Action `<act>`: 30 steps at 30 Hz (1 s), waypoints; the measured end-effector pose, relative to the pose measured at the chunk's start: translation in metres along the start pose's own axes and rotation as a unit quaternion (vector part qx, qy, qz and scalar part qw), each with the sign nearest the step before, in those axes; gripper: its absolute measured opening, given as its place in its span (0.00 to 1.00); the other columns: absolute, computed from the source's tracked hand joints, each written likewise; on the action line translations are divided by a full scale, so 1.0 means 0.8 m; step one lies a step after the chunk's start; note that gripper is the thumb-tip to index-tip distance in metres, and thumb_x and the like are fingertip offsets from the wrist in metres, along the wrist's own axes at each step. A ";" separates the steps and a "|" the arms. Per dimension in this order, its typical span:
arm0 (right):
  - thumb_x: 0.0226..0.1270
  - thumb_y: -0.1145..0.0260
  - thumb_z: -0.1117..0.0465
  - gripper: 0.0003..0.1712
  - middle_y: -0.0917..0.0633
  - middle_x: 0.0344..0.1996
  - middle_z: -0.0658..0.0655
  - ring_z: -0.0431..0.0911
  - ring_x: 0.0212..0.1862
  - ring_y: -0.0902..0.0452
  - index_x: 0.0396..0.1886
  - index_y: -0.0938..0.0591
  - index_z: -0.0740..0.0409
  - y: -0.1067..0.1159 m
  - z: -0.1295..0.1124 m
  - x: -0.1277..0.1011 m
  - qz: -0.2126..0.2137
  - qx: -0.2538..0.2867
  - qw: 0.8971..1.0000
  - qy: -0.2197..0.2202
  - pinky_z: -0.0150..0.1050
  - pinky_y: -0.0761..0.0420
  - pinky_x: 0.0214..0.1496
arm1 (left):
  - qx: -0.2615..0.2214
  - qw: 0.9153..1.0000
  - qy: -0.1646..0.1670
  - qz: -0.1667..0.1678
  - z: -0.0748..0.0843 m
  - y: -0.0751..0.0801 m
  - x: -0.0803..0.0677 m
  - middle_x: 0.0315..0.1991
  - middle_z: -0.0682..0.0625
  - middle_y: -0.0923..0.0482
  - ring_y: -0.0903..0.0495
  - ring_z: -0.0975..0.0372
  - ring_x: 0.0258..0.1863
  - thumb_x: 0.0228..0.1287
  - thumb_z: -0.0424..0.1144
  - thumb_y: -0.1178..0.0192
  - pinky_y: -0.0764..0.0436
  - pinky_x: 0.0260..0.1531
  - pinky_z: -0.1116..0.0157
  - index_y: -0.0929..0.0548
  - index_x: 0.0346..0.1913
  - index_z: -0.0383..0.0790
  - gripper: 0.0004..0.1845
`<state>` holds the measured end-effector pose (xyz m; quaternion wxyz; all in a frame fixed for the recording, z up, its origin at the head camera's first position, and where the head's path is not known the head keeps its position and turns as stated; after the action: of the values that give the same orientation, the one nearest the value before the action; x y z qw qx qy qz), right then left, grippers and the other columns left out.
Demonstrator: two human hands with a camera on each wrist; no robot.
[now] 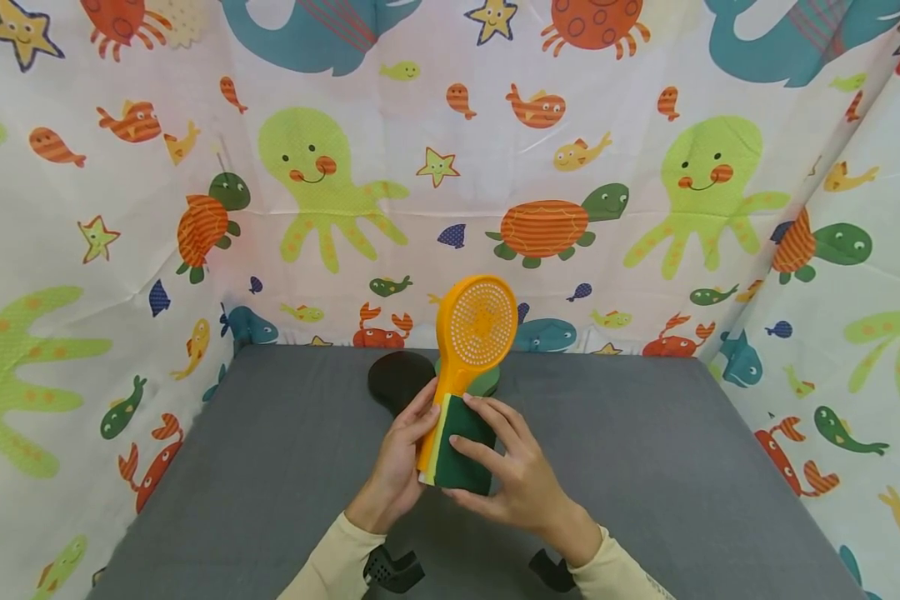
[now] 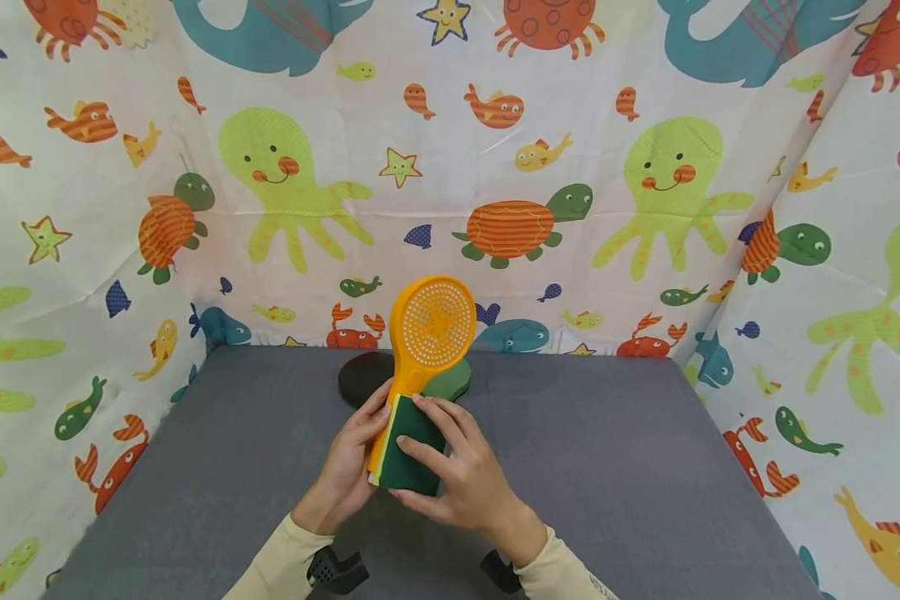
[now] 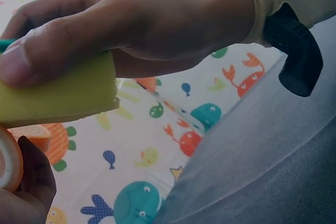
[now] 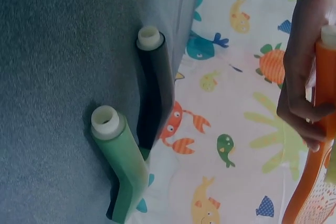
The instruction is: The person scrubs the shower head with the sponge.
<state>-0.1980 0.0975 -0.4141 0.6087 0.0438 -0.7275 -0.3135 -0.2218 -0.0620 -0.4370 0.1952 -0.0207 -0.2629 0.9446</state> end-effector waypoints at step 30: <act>0.62 0.36 0.34 0.30 0.26 0.65 0.66 0.58 0.64 0.32 0.53 0.17 0.50 0.014 0.031 -0.003 0.005 -0.031 0.998 -0.059 0.51 0.21 0.60 | 0.016 0.999 0.029 0.035 -0.012 0.000 -0.007 0.71 0.49 0.37 0.25 0.60 0.57 0.77 0.41 0.52 0.22 0.55 0.68 0.40 0.74 0.56 0.26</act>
<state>-0.2166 0.1174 -0.4124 0.5679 0.0022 -0.7519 -0.3349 -0.2156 -0.0595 -0.4459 0.1699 -0.0541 -0.2407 0.9541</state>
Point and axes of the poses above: each hand's wrist, its own x-axis towards the middle knuckle, its own y-axis out of the back of the hand, z = x × y, the point moved 3 cm from there along x, towards the middle knuckle
